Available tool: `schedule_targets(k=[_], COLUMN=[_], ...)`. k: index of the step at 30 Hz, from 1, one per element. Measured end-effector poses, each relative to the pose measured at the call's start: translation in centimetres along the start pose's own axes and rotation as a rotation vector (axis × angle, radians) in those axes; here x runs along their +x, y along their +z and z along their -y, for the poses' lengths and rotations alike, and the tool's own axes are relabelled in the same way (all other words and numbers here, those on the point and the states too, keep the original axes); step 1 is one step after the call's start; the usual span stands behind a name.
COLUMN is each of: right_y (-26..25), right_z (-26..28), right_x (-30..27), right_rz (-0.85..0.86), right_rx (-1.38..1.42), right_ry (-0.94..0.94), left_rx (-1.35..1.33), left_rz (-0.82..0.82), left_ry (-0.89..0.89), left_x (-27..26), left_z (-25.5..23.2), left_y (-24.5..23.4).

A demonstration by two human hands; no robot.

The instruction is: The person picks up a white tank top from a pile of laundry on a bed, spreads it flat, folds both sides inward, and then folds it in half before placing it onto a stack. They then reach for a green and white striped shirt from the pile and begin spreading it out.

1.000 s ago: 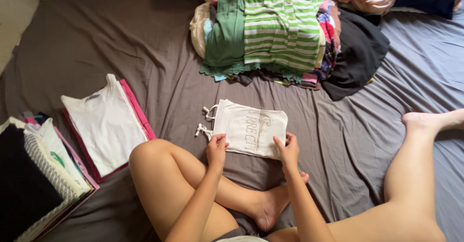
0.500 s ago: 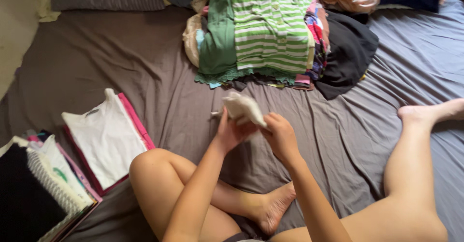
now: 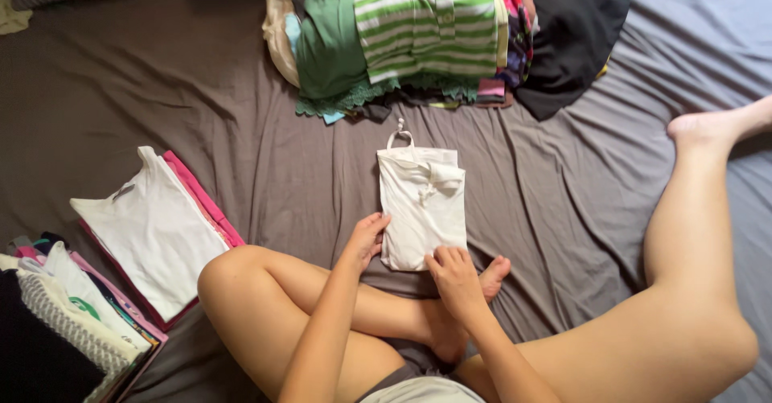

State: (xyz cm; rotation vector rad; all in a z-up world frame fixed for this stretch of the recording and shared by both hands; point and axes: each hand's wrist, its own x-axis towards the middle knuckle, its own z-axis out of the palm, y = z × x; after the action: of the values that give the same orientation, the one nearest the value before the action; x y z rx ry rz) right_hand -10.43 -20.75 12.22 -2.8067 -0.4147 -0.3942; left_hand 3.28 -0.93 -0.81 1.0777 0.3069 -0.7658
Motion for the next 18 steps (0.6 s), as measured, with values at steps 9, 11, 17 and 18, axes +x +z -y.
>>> schedule_targets(k=[9, 11, 17, 18], right_y=[0.4, -0.2, -0.8, -0.7], right_z=[-4.1, -4.1, -3.8, -4.1], right_x=[0.1, 0.2, 1.3, 2.1], right_rz=[0.048, -0.03, -0.059, -0.075], right_rx=[0.439, 0.476, 0.498, 0.495], right_ry=[0.293, 0.379, 0.424, 0.413], left_rx=[0.474, 0.433, 1.167, 1.187], left_rz=[-0.261, -0.263, -0.642, -0.617], left_ry=[0.282, 0.225, 0.744, 0.618], left_x=[-4.4, -6.5, -13.1, -13.8], left_z=[3.4, 2.2, -1.1, -1.5], left_y=[-0.2, 0.8, 6.3, 6.9])
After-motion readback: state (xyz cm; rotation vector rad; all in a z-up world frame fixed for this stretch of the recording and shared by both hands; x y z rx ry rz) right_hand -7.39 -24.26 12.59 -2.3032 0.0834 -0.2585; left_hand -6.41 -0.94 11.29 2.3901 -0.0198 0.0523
